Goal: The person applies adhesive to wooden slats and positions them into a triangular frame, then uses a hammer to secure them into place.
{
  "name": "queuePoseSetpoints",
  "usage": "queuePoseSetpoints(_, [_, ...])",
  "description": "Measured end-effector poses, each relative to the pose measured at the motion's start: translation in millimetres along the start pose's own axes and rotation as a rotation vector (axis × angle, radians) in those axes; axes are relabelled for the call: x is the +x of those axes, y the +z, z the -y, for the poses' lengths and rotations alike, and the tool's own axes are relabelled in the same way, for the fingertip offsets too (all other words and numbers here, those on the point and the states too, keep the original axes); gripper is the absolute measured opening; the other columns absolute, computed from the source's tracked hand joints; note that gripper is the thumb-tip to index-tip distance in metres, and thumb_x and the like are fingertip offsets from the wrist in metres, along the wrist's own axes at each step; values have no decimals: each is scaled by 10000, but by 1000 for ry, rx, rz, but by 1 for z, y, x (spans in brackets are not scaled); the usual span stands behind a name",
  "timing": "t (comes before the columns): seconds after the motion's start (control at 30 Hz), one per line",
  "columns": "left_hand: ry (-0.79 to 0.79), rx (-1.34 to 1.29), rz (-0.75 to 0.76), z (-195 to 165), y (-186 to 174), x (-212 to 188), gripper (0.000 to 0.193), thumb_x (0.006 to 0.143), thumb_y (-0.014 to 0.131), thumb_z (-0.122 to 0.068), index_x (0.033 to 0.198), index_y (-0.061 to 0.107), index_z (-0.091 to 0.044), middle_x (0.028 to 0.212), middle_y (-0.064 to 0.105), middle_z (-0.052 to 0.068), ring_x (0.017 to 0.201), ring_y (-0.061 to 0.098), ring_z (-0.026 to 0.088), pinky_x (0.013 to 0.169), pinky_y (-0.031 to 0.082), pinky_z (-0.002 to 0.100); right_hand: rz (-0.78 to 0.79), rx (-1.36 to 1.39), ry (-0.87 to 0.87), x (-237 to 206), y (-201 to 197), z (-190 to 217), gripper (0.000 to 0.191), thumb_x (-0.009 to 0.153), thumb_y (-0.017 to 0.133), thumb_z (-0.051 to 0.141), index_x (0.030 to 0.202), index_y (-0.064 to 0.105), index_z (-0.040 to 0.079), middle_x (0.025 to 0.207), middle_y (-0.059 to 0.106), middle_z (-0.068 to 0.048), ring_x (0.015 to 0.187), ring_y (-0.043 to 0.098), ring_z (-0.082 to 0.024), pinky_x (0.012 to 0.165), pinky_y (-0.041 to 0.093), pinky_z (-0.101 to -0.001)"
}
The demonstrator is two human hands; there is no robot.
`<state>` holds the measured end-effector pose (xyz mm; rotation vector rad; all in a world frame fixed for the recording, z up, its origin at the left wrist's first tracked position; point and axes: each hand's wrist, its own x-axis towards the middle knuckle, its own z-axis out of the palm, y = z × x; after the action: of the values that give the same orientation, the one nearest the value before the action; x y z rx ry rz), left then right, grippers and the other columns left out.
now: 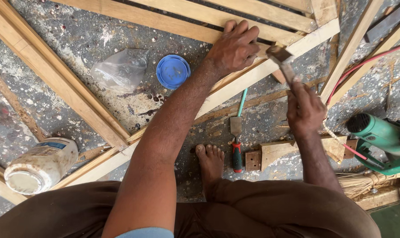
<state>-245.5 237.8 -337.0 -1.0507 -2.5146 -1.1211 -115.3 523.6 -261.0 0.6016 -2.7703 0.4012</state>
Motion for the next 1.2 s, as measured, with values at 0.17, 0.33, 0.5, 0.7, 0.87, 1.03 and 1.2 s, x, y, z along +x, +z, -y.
queuePoseSetpoints(0.17, [24,73,-47,-2,-2,-1,210,794,891,-286,904,786,-142,1077,520,14,1061,445,205,1001,360,463,-303,171,-114,-7,-6,3,141,1035,747,62,1169,733,22,881,760,-141,664,687,-186,513,578,-336])
queuePoseSetpoints(0.33, [14,16,-35,-4,-5,2,233,827,892,-281,1010,805,-168,1055,509,-8,1060,441,210,978,353,459,109,-15,135,2,9,8,176,1098,751,100,1266,713,62,1049,776,-178,815,744,-199,589,611,-282])
queuePoseSetpoints(0.5, [21,79,-55,-7,-10,0,240,783,895,-286,931,783,-135,1080,529,20,1069,458,212,993,358,478,-230,184,24,-8,-11,11,204,1107,761,87,1280,654,75,1030,757,-164,893,770,-244,670,650,-357])
queuePoseSetpoints(0.7, [-2,29,0,-6,-12,3,192,822,884,-270,940,793,-148,1033,518,15,1048,472,221,976,350,479,25,-159,44,2,8,6,178,1052,789,133,1225,749,138,1055,803,-206,722,714,-186,520,558,-316])
queuePoseSetpoints(0.87, [14,51,-27,-8,-11,2,185,843,875,-275,944,789,-146,1066,532,7,1062,472,206,1002,357,474,-129,11,40,-7,-7,8,192,1139,745,111,1322,710,68,1131,759,-211,851,753,-203,588,580,-296])
queuePoseSetpoints(1.03, [-32,1,27,-9,-14,1,222,824,891,-279,958,797,-130,1059,529,22,1053,459,218,995,356,486,-140,44,-3,-5,-5,16,120,1056,758,78,1172,747,108,1026,781,-172,710,685,-167,512,548,-293])
queuePoseSetpoints(1.2, [9,26,-24,-7,-11,4,234,794,891,-285,960,800,-148,1066,531,7,1058,455,214,985,354,476,1,-16,90,3,7,15,163,1083,761,81,1239,734,42,1005,784,-160,704,685,-126,497,535,-259])
